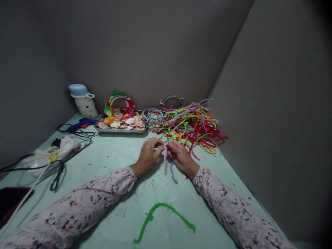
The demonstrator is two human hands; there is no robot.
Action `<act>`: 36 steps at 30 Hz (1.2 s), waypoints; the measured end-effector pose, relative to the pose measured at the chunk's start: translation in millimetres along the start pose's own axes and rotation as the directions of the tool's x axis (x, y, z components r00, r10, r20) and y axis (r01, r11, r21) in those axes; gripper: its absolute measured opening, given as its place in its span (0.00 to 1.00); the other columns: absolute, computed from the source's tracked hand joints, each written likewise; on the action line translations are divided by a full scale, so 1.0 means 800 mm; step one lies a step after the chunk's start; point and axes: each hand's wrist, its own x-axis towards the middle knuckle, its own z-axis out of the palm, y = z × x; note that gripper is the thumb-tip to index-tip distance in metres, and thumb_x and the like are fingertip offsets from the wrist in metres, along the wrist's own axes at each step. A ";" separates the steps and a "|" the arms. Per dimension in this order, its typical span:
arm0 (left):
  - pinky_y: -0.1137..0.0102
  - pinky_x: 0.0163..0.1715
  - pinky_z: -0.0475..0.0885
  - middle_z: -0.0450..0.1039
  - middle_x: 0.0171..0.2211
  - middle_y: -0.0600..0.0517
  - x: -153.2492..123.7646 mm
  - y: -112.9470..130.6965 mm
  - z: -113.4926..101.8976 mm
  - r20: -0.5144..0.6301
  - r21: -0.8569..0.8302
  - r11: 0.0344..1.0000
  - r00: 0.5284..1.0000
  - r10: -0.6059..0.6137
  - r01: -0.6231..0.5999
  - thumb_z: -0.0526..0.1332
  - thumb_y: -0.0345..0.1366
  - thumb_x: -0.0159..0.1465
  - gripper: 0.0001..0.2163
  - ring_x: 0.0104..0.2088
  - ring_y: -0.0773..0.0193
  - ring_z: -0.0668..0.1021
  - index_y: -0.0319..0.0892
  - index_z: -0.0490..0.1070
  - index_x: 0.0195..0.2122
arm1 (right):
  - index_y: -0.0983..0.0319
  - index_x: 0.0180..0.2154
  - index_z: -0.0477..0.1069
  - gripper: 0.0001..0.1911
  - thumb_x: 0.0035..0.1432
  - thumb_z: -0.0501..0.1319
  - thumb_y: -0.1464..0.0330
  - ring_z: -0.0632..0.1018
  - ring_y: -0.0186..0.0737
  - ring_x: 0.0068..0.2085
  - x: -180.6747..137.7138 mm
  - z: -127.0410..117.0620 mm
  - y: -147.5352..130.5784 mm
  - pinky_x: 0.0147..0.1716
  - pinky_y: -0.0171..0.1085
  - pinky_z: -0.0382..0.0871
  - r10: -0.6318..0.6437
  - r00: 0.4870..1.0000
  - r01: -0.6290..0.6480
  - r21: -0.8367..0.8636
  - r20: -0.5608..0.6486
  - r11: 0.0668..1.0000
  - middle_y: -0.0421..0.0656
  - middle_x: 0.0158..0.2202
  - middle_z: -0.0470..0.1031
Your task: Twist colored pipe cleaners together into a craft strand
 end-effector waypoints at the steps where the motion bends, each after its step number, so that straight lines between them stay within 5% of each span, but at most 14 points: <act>1: 0.67 0.39 0.66 0.72 0.32 0.52 0.000 0.000 0.000 -0.008 0.018 1.000 1.000 0.012 -0.011 0.61 0.35 0.60 0.04 0.36 0.62 0.72 0.41 0.71 0.35 | 0.62 0.30 0.71 0.12 0.51 0.67 0.61 0.67 0.25 0.23 0.000 0.000 0.000 0.20 0.26 0.59 0.004 1.000 -0.004 0.004 -0.001 1.000 0.36 0.24 0.67; 36: 0.65 0.40 0.63 0.73 0.30 0.52 -0.001 0.003 -0.003 -0.035 0.161 0.985 0.997 0.074 -0.067 0.60 0.37 0.62 0.05 0.36 0.62 0.73 0.43 0.70 0.32 | 0.62 0.30 0.72 0.14 0.47 0.69 0.60 0.67 0.25 0.23 0.000 0.002 -0.001 0.20 0.28 0.61 0.023 0.999 -0.023 0.002 -0.024 1.000 0.37 0.27 0.71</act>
